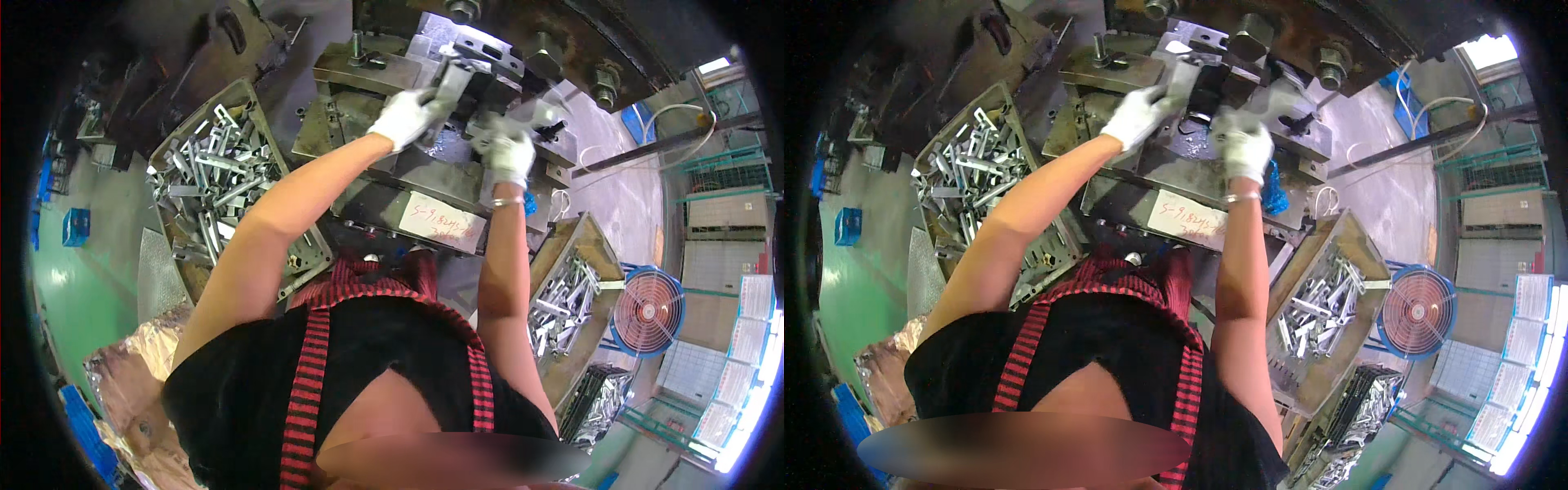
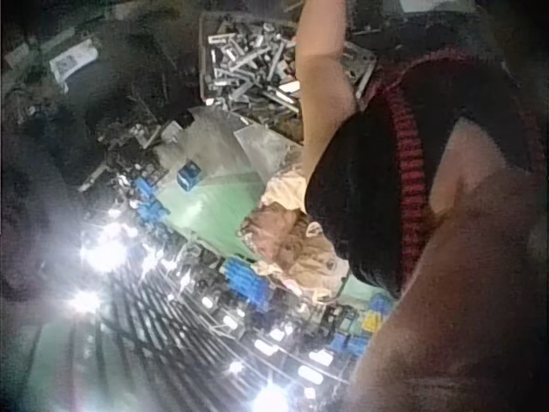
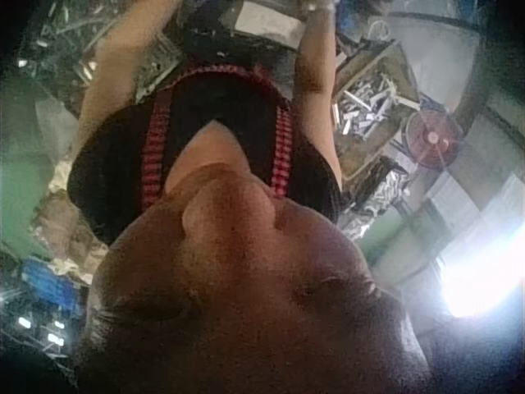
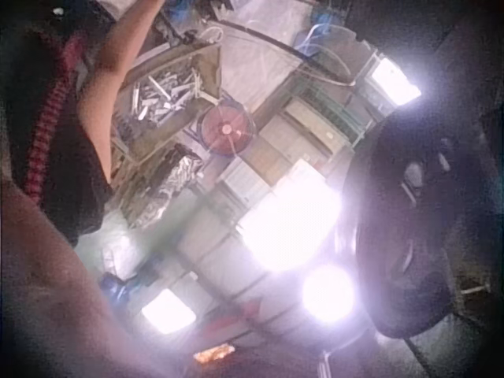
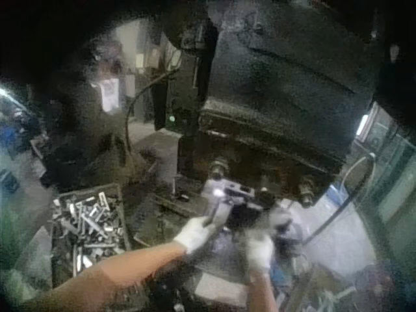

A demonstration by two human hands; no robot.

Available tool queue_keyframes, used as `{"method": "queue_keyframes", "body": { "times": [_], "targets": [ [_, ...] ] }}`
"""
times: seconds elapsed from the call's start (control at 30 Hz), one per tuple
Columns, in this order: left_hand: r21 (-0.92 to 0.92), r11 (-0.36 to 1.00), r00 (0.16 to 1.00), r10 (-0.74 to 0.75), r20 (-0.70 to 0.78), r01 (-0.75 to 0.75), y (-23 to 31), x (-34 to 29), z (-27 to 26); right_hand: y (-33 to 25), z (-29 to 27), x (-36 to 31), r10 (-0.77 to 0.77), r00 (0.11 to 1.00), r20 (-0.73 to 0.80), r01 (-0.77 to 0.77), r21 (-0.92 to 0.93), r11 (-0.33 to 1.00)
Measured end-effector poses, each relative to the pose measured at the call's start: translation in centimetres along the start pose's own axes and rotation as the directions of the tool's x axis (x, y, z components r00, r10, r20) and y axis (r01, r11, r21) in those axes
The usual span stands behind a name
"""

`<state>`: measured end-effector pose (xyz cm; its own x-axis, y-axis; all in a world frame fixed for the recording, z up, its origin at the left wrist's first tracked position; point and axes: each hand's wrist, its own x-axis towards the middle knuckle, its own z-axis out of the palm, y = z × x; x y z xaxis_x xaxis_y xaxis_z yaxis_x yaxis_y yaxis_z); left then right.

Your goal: The person operates a press machine to shape or stamp small metal components.

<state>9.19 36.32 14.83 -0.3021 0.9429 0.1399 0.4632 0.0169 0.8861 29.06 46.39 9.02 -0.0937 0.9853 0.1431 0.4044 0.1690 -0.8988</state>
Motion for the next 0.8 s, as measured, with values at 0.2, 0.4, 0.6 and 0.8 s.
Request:
{"method": "queue_keyframes", "body": {
  "times": [0.2, 0.4, 0.6, 0.8],
  "targets": [
    [0.013, 0.997, 0.992, -0.073, -0.099, 0.075, -1.3, 4.3, 6.2, 4.1, -10.3, -3.4, 0.499, 0.846, -0.187, 0.021, 0.947, 0.32],
    [-0.189, 0.975, 0.983, -0.142, -0.112, 0.12, -5.1, 1.3, 7.0, 2.0, 0.9, -2.4, -0.039, 0.999, -0.023, 0.044, 0.308, 0.95],
    [-0.145, 0.989, 0.996, -0.009, -0.084, -0.003, -7.0, -3.2, 3.5, -2.6, 7.0, 0.3, -0.151, 0.988, -0.028, 0.148, -0.104, 0.984],
    [-0.202, 0.979, 0.993, -0.018, -0.119, -0.006, -4.7, 2.1, 7.7, -4.4, 5.5, 1.3, -0.032, 0.999, -0.039, 0.03, -0.039, 0.999]
  ]
}}
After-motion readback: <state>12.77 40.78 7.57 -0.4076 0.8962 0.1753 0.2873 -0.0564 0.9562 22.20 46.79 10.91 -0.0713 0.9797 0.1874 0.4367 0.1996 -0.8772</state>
